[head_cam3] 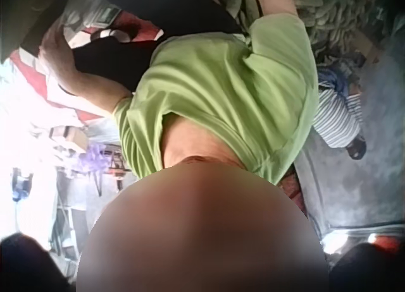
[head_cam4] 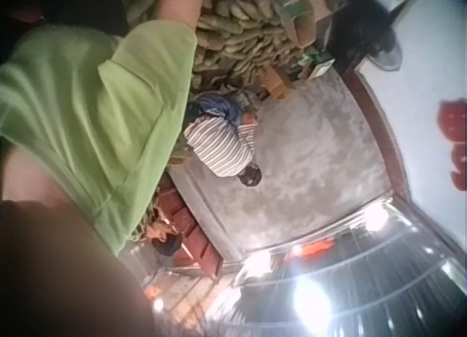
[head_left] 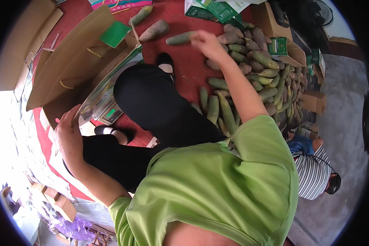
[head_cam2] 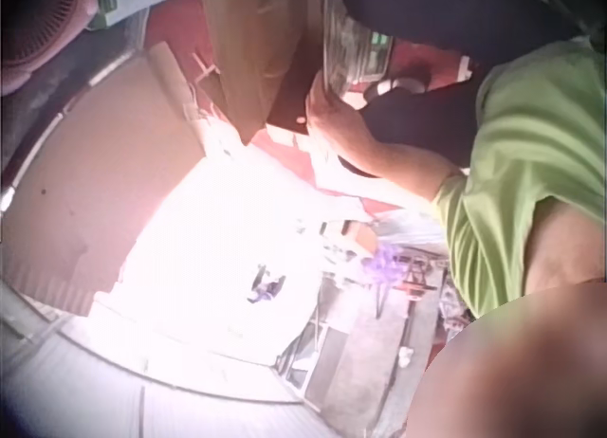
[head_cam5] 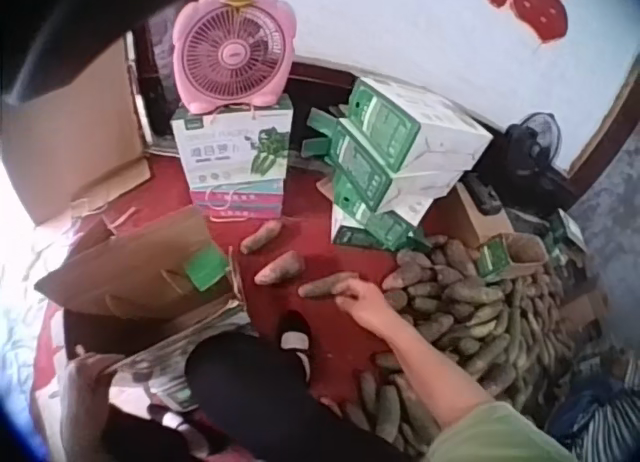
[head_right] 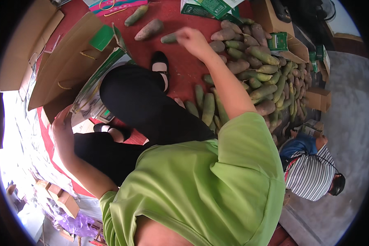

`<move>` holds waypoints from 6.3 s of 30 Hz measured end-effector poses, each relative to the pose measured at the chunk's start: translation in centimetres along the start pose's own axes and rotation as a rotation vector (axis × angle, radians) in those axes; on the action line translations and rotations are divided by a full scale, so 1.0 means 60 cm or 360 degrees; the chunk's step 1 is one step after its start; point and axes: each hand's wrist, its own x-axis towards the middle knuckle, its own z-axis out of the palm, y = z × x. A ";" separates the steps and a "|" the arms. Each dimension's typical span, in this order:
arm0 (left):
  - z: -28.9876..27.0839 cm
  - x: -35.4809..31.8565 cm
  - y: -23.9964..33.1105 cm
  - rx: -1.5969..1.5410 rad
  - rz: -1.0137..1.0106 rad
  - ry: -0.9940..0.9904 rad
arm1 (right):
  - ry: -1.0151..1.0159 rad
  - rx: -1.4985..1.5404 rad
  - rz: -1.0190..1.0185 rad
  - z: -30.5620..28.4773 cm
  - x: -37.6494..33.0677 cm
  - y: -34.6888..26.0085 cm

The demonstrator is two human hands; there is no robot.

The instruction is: Sorting, weighing, and packaging produce into boxes in a facility.

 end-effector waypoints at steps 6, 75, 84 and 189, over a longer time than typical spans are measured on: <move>-0.018 -0.017 0.005 0.0015 -0.0128 -0.0014 | -0.0239 -0.1100 0.0555 0.025 -0.188 0.355; 0.001 -0.004 0.008 0.0058 -0.0016 -0.0055 | 0.0298 -0.0209 0.0062 0.005 -0.045 0.089; 0.013 0.002 0.011 -0.0097 -0.0068 -0.0010 | 0.0198 -0.0464 0.0627 0.080 -0.378 0.465; 0.018 -0.026 0.026 0.0292 -0.0082 0.0149 | 0.0241 0.0394 0.0219 0.068 -0.072 0.078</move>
